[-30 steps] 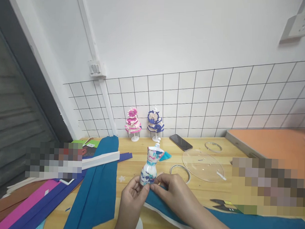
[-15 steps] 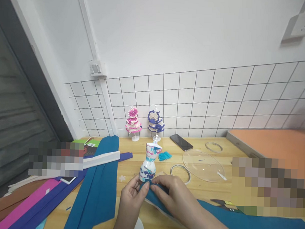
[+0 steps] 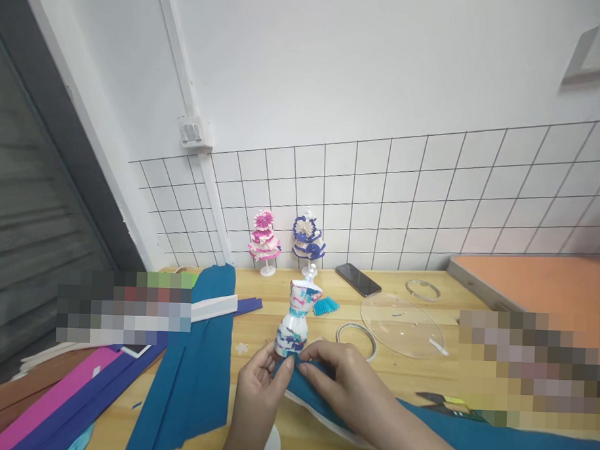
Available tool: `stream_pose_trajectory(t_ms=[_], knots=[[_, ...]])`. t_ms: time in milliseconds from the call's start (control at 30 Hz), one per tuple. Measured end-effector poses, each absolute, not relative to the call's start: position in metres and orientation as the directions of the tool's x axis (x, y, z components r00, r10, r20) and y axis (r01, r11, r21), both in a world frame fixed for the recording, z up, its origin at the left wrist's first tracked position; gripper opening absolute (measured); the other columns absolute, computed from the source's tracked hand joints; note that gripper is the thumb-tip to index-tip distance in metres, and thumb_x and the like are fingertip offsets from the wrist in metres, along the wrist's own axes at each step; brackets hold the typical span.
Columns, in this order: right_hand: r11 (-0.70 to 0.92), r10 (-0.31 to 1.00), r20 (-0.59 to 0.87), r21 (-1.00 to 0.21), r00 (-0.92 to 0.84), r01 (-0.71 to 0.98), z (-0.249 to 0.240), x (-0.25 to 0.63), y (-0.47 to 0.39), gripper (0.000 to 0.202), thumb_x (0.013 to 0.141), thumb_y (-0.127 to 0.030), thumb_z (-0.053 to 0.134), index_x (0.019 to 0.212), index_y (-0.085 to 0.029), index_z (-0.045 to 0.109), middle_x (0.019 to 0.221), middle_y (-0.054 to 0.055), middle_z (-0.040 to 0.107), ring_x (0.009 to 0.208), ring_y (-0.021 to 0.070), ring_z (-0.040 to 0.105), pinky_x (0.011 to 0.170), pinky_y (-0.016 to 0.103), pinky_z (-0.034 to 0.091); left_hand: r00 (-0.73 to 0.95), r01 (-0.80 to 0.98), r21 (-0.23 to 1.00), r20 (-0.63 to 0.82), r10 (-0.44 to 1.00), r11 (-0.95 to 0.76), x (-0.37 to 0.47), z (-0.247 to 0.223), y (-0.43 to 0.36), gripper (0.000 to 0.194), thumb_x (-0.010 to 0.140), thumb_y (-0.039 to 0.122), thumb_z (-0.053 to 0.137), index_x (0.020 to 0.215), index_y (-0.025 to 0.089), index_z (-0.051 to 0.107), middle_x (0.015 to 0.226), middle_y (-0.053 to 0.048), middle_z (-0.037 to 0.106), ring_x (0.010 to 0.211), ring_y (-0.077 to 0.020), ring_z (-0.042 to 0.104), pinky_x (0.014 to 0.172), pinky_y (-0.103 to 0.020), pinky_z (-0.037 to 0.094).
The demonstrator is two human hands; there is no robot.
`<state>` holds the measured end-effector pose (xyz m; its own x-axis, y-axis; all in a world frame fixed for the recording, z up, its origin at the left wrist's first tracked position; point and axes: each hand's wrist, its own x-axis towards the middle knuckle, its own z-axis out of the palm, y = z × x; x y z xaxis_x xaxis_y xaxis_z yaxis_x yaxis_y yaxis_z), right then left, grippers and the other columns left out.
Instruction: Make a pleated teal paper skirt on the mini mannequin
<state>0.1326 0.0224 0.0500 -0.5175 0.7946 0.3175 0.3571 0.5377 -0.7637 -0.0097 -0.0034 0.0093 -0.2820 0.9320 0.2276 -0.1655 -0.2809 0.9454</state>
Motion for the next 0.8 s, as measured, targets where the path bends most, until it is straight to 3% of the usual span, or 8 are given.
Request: stream_pose_trajectory(t_ms=[167, 333, 800], knots=[[0.49, 0.839, 0.293, -0.774, -0.459, 0.401, 0.043, 0.131, 0.025, 0.009, 0.078, -0.025, 0.054, 0.072, -0.02, 0.059, 0.06, -0.003, 0.058, 0.059, 0.0135, 0.053, 0.056, 0.022, 0.038, -0.287, -0.16, 0.952, 0.208, 0.935, -0.261, -0.007, 0.016, -0.006, 0.027, 0.064, 0.024, 0.07, 0.089, 0.015, 0.069, 0.092, -0.01, 0.072, 0.091, -0.025, 0.063, 0.078, -0.028, 0.049], [0.477, 0.843, 0.297, -0.8, -0.449, 0.366, 0.038, 0.131, 0.028, 0.012, 0.079, -0.027, 0.054, 0.069, -0.02, 0.057, 0.058, -0.004, 0.054, 0.057, 0.0123, 0.05, 0.055, 0.021, 0.036, -0.265, -0.176, 0.947, 0.216, 0.94, -0.268, -0.007, 0.017, -0.007, 0.026, 0.066, 0.025, 0.069, 0.089, 0.015, 0.069, 0.092, -0.01, 0.072, 0.092, -0.0249, 0.063, 0.079, -0.028, 0.049], [0.415, 0.876, 0.282, -0.855, -0.392, 0.312, 0.034, 0.13, 0.03, 0.01, 0.076, -0.027, 0.058, 0.069, -0.02, 0.056, 0.066, 0.0, 0.064, 0.063, 0.0157, 0.059, 0.058, 0.023, 0.041, -0.277, -0.268, 0.936, 0.151, 0.949, -0.227, -0.001, 0.021, -0.011, 0.029, 0.062, 0.027, 0.071, 0.089, 0.014, 0.069, 0.09, -0.01, 0.073, 0.088, -0.0264, 0.064, 0.077, -0.031, 0.05]])
